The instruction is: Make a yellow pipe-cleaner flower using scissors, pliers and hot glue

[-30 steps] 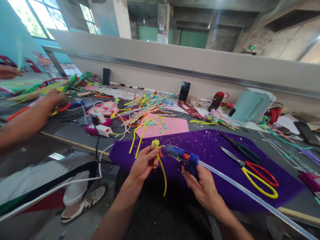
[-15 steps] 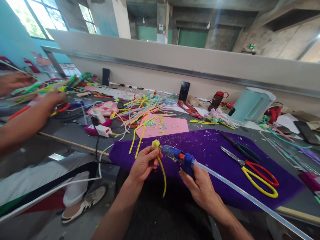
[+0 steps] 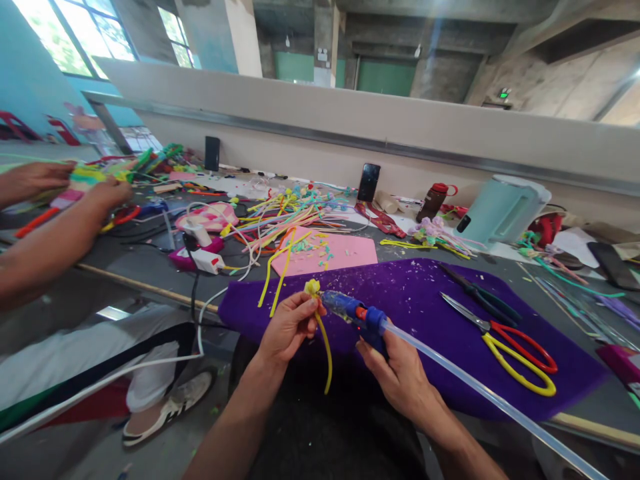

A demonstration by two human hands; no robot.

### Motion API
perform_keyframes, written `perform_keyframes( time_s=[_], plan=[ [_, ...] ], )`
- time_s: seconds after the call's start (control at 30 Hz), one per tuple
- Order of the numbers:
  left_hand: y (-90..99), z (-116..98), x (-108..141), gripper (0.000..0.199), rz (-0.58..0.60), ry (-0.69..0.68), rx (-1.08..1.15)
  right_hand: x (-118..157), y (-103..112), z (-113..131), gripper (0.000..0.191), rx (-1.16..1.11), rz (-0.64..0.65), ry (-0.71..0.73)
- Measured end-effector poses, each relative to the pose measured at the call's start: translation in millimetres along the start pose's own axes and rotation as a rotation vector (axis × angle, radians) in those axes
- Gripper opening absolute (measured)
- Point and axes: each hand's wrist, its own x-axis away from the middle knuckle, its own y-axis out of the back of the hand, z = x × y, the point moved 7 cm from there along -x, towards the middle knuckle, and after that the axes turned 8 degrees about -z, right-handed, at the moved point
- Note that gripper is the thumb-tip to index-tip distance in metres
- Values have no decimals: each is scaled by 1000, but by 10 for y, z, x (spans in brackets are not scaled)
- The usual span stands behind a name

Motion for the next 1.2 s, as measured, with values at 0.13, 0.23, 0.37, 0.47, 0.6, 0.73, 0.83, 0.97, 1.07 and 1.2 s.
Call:
perform_keyframes(
  time_s=[0.13,0.23,0.37,0.47,0.6,0.73,0.83,0.97,1.07,1.2],
  plan=[
    [0,-1,-2,20,5,0,3,3,1,-9,18,-13,-6,-13],
    [3,2,-4,20,4,6,10,11,3,-25,16,-48,-10,-38],
    [1,-2,-3,20,5,2,19,19,27,-7,14,-211,-23,-92],
    [-2,-6,-1,20,4,-3,23,-10,81,46,15,-367,-54,-108],
    [0,-8,-4,21,8,-9,26,-134,103,-89,20,-449,-71,-228],
    [2,-4,-9,18,20,-14,22,-319,12,-450,27,-482,5,-389],
    [1,-1,-4,17,25,-13,21,-435,-31,-710,31,-496,34,-461],
    [-14,-16,13,17,42,-13,22,-485,-92,-922,38,-342,144,-469],
    [-22,-29,25,19,43,-4,39,-526,-5,-915,36,-3,91,-305],
    [-73,6,52,19,56,48,54,-515,206,-517,31,301,-197,8]
  ],
)
